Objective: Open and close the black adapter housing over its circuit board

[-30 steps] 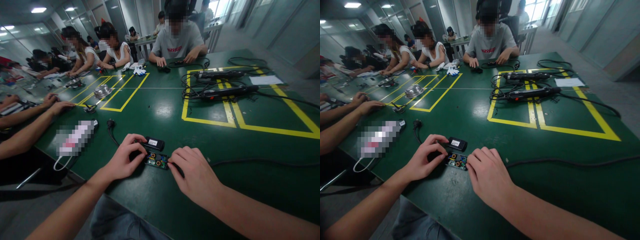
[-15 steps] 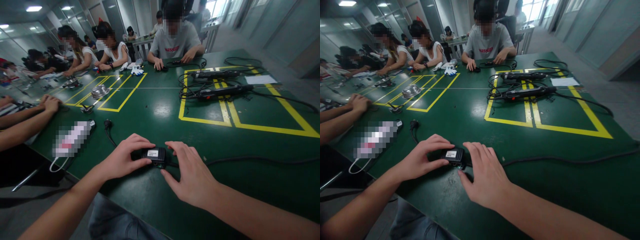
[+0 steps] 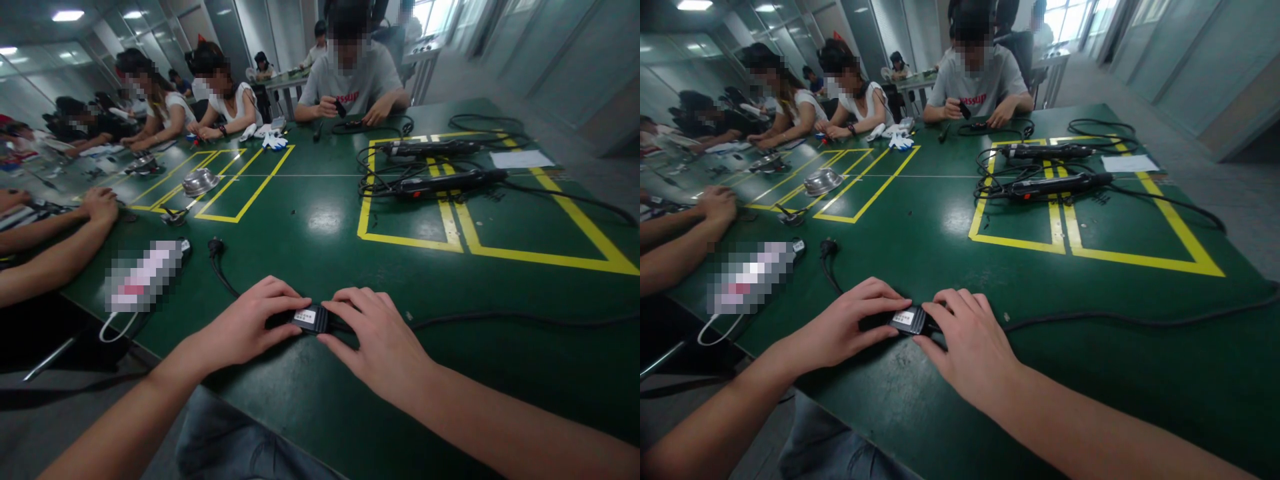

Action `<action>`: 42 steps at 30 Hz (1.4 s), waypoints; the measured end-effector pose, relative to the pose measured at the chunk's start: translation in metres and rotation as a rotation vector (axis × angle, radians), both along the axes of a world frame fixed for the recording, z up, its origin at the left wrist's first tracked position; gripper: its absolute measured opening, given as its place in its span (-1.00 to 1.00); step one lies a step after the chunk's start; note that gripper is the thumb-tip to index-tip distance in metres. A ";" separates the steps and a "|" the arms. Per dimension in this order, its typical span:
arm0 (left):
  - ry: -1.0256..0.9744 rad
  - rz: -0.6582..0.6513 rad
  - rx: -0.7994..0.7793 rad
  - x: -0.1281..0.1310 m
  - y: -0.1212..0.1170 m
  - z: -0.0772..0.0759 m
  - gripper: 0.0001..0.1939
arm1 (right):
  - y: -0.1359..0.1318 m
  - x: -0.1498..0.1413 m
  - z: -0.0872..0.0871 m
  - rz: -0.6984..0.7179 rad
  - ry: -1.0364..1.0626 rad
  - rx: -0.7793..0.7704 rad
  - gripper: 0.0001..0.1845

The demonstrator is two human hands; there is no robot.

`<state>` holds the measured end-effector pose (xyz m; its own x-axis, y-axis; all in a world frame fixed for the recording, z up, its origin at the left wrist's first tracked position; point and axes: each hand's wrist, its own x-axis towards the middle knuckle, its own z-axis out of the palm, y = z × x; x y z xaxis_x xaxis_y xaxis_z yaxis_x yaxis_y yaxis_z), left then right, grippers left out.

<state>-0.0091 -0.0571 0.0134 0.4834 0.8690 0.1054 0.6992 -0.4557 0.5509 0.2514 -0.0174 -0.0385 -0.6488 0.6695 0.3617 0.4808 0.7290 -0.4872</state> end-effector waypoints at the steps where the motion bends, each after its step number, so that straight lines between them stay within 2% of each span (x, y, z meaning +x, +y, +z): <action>1: 0.006 -0.005 0.008 0.001 0.000 0.000 -0.66 | 0.000 0.000 0.000 0.000 0.001 0.006 -0.66; 6: 0.023 0.007 -0.021 0.002 0.000 0.000 -0.66 | 0.002 0.001 0.001 0.006 -0.006 0.007 -0.69; 11: 0.022 0.003 -0.078 0.000 0.003 0.007 -0.67 | 0.000 0.000 0.000 0.011 -0.017 -0.001 -0.71; 13: -0.006 0.011 -0.104 -0.001 0.006 0.008 -0.66 | -0.002 0.000 -0.001 -0.017 -0.010 0.001 -0.62; 16: -0.046 0.114 -0.080 0.001 0.015 0.005 -0.67 | -0.005 -0.001 -0.004 -0.079 0.043 0.007 -0.45; 19: -0.014 0.190 -0.046 0.006 0.026 -0.003 -0.78 | -0.006 -0.001 -0.003 -0.072 0.063 0.003 -0.62; 22: 0.004 0.148 -0.058 0.010 0.033 -0.007 -0.91 | -0.004 -0.001 0.000 -0.008 0.020 -0.006 -0.84; 27: 0.063 0.156 0.031 0.009 0.014 0.002 -0.91 | -0.002 -0.001 0.000 0.044 0.018 -0.011 -0.87; 30: 0.098 0.144 -0.026 0.003 -0.005 0.006 -0.91 | -0.003 -0.001 -0.002 0.049 0.004 -0.012 -0.87; 33: 0.087 0.154 -0.081 -0.003 -0.015 0.003 -0.93 | -0.004 -0.001 -0.002 0.034 -0.036 0.016 -0.89; 37: 0.047 0.166 -0.140 -0.007 -0.014 0.000 -0.92 | -0.004 0.000 -0.003 0.021 -0.029 0.023 -0.90; 42: -0.024 0.128 -0.045 -0.007 -0.008 0.006 -0.87 | -0.005 0.002 0.000 0.018 0.046 0.041 -0.92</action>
<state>-0.0162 -0.0650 0.0199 0.3664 0.9274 0.0754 0.7361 -0.3385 0.5861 0.2539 -0.0220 -0.0390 -0.6427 0.6420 0.4181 0.4450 0.7571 -0.4784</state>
